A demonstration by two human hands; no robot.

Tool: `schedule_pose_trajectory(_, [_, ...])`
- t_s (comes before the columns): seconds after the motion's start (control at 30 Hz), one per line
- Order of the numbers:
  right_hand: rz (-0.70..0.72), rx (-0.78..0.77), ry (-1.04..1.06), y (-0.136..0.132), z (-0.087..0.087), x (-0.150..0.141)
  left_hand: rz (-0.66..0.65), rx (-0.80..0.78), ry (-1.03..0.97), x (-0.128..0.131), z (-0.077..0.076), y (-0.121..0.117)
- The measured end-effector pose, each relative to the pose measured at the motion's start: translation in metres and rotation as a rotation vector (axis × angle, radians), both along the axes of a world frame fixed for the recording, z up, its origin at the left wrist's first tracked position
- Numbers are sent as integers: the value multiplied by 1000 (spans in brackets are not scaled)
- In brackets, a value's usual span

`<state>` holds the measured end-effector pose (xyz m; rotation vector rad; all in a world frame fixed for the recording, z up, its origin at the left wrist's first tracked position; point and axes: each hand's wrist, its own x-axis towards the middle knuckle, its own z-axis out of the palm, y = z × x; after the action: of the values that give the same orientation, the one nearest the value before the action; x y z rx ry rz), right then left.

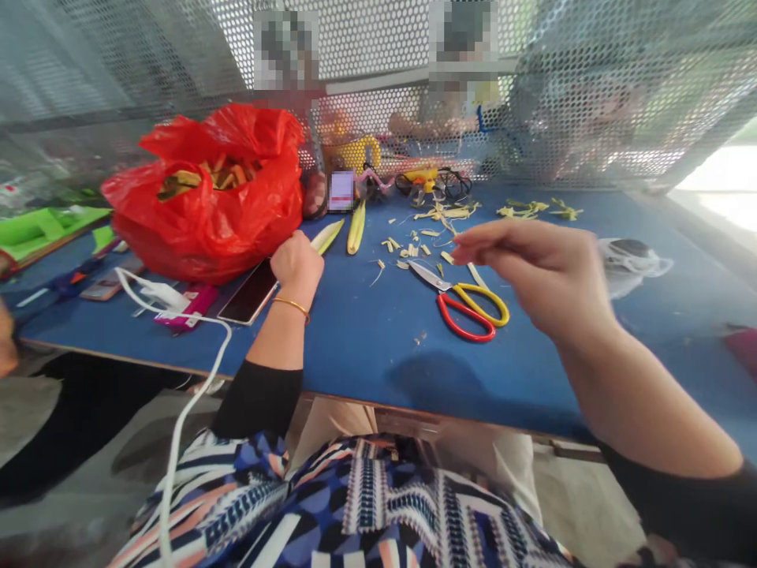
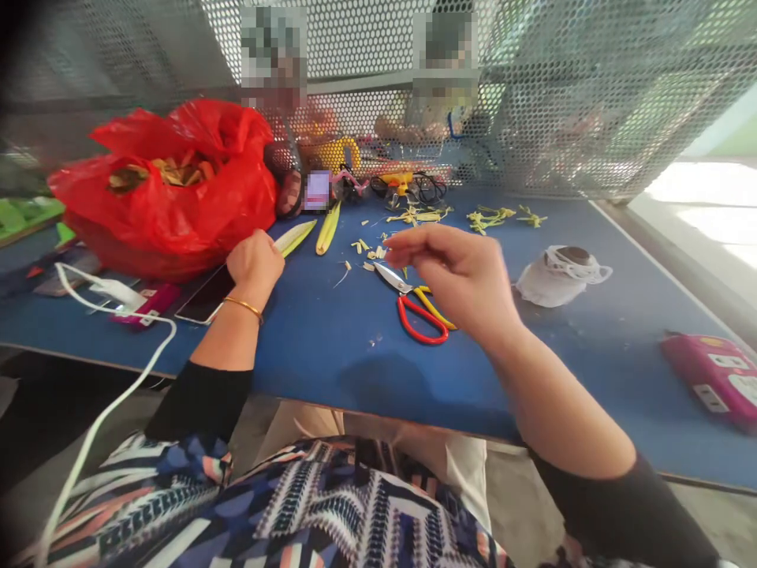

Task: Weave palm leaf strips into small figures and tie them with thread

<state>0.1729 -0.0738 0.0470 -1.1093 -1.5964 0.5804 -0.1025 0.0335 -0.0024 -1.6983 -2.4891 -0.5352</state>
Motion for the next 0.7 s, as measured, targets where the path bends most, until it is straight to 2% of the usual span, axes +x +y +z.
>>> schedule_pose_trajectory(0.1, [3,-221,46,35,-15,-3,-31,229,-147,10,13,-11])
schedule_pose_trajectory(0.17, [33,-353,35,49,-25,-8,-189,341,-361,27,19,-16])
schedule_pose_trajectory(0.2, [29,-396,34,52,-29,-12,-284,350,-530,38,20,-18])
schedule_pose_trajectory(0.27, [-3,-465,107,55,-34,-24,-396,287,-882,63,17,-19])
schedule_pose_trajectory(0.3, [2,-512,166,55,-35,-30,-428,278,-988,74,13,-19])
schedule_pose_trajectory(0.43, [-21,-615,379,56,-39,-50,-511,390,-1077,108,-7,-24])
schedule_pose_trajectory(0.57, [-70,-580,430,63,-55,-49,-519,219,-1368,117,-21,-35])
schedule_pose_trajectory(0.7, [-54,-507,350,65,-71,-36,-458,-19,-1582,115,-21,-40])
